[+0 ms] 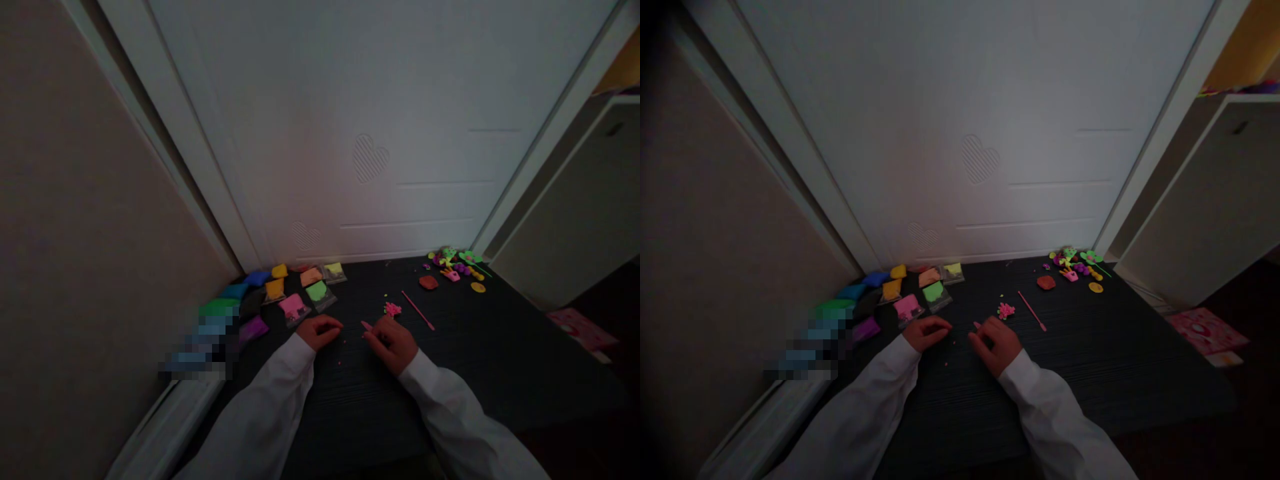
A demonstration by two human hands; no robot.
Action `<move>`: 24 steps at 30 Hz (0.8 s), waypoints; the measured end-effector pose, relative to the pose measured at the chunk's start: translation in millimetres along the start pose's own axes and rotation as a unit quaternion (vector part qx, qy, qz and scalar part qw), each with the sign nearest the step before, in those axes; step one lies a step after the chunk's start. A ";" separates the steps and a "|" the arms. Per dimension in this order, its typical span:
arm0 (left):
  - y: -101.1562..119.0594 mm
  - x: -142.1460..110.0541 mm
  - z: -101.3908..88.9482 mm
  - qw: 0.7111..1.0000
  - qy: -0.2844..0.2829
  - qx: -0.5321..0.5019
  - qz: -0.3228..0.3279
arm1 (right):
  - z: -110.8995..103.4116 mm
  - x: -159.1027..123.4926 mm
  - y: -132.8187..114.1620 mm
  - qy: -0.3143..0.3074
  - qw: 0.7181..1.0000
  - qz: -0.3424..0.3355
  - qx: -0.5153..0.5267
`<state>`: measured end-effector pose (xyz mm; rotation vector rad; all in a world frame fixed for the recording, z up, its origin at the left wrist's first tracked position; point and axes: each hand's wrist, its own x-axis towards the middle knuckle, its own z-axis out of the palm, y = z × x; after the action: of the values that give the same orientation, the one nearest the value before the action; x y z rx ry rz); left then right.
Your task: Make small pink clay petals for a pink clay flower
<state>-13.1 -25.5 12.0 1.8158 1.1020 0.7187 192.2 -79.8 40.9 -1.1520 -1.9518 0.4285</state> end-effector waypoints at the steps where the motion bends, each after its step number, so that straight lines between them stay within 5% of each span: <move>1: -0.2 0.1 0.2 1.000 -0.002 0.002 0.001 | 0.1 0.0 -0.1 -0.001 1.000 0.000 0.000; 24: 6.5 -2.0 1.0 0.998 -0.003 0.055 0.032 | 1.9 0.1 4.3 -0.026 1.000 -0.003 0.001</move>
<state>-10.6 -29.2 17.3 1.9526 1.1021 0.7014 193.1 -77.3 37.0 -1.1429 -1.9997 0.4615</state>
